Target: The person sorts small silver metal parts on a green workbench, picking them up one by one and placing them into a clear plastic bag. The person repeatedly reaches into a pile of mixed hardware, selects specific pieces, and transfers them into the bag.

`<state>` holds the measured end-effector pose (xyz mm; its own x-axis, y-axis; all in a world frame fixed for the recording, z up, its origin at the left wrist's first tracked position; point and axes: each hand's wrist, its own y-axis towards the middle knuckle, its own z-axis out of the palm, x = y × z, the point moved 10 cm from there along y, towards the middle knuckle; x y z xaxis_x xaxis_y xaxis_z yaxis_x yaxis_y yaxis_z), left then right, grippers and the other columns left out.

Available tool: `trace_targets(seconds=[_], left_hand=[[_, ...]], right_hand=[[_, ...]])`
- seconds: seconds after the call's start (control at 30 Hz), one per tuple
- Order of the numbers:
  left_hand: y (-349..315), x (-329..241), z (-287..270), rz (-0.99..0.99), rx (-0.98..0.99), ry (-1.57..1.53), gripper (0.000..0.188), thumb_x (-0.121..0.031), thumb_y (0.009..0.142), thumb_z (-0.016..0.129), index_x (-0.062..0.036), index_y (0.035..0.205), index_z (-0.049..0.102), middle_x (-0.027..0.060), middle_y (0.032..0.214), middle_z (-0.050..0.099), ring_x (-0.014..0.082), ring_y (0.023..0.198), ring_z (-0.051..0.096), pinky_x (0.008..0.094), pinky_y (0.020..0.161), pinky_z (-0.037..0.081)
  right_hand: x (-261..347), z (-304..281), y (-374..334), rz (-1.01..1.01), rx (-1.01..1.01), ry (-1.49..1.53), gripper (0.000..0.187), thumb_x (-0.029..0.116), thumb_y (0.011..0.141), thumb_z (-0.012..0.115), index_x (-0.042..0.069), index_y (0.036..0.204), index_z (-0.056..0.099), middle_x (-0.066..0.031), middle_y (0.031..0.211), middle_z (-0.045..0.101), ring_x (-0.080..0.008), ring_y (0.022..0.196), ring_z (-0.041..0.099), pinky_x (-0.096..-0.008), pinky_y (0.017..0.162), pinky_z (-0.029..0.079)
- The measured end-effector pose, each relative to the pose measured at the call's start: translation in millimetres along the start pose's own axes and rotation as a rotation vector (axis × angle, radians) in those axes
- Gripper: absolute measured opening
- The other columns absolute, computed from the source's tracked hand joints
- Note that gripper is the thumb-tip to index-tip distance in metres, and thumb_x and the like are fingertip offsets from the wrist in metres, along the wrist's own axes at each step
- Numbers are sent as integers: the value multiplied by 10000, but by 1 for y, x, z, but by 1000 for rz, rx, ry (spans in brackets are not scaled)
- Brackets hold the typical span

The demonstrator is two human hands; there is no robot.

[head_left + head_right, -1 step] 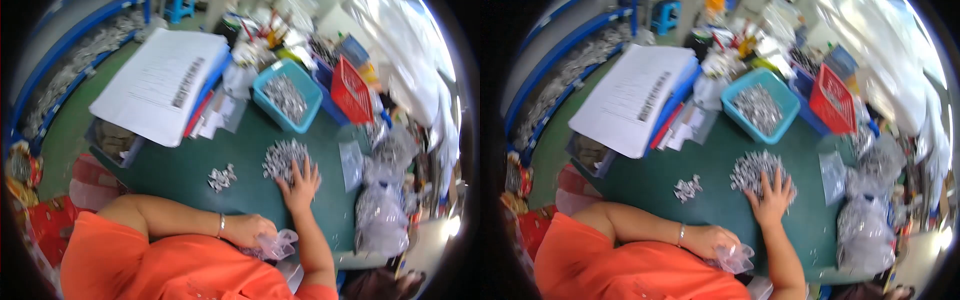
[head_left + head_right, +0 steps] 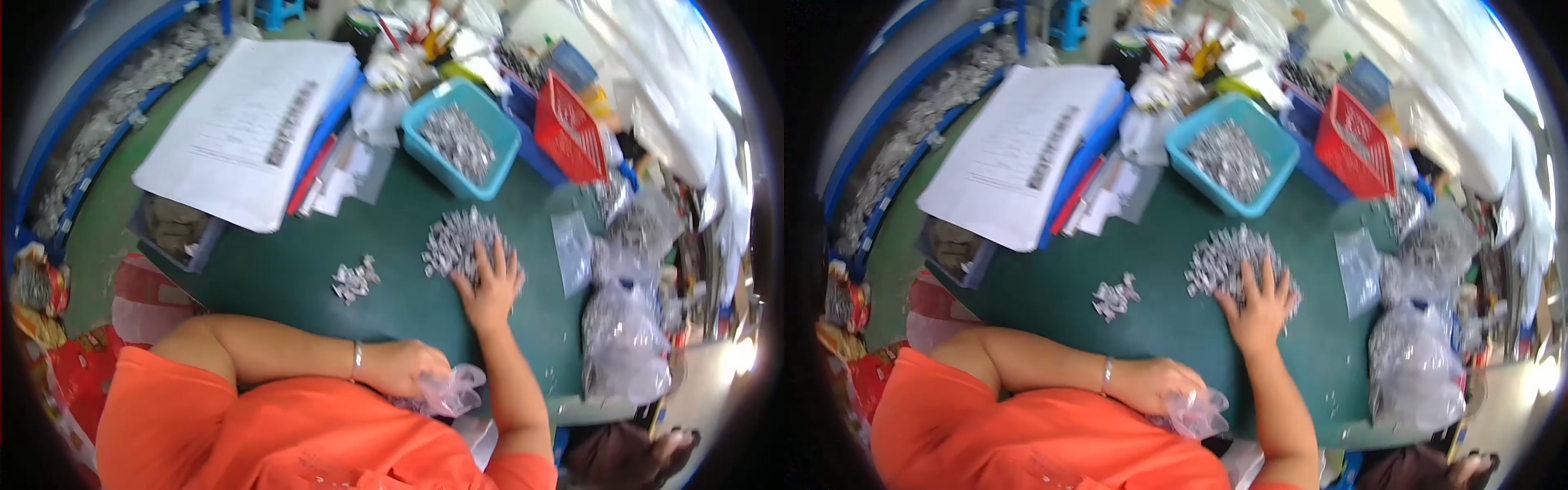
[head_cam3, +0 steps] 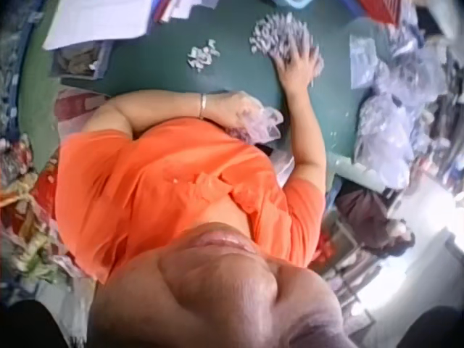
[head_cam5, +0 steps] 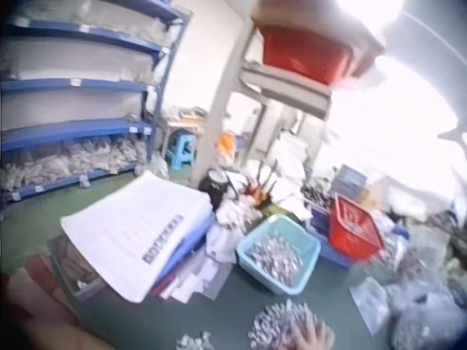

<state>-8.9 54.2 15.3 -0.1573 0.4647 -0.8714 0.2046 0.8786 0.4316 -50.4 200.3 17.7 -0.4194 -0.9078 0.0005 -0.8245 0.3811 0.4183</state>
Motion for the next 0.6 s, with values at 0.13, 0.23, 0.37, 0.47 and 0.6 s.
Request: trace_targets(seconds=[0.13,0.23,0.37,0.47,0.6], left_hand=[[4,11,4,-178,51,-88,219,-186,808,639,-71,994,622,112,1004,615,288,915,595,339,771,483],[1,12,2,-193,37,-49,222,-208,818,646,-69,989,623,107,1012,616,289,916,596,337,769,484],[3,12,-1,-107,26,23,233,-215,815,651,-57,984,625,105,1014,621,278,911,603,342,791,487],[7,10,-1,-123,87,16,240,-205,810,648,-49,988,613,110,1022,625,275,934,602,354,823,485],[8,10,1,-102,108,-15,214,-174,828,624,-42,996,613,108,1067,623,268,965,601,355,831,483]], right_hand=[[-51,9,7,116,3,-62,605,483,717,680,210,1236,533,-110,1343,435,-432,1209,380,-666,928,258],[-49,-1,12,33,-19,18,564,434,744,667,193,1234,526,-95,1315,460,-385,1208,401,-644,952,256],[63,-17,21,-413,54,220,414,306,776,637,158,1158,579,-55,1296,477,-299,1208,423,-587,1000,247],[71,9,21,-445,19,246,321,258,792,614,143,1091,619,-29,1226,535,-229,1192,445,-562,1017,249],[14,14,28,-350,-64,94,267,257,808,600,136,1041,646,-13,1134,596,-203,1173,461,-560,1018,254]])
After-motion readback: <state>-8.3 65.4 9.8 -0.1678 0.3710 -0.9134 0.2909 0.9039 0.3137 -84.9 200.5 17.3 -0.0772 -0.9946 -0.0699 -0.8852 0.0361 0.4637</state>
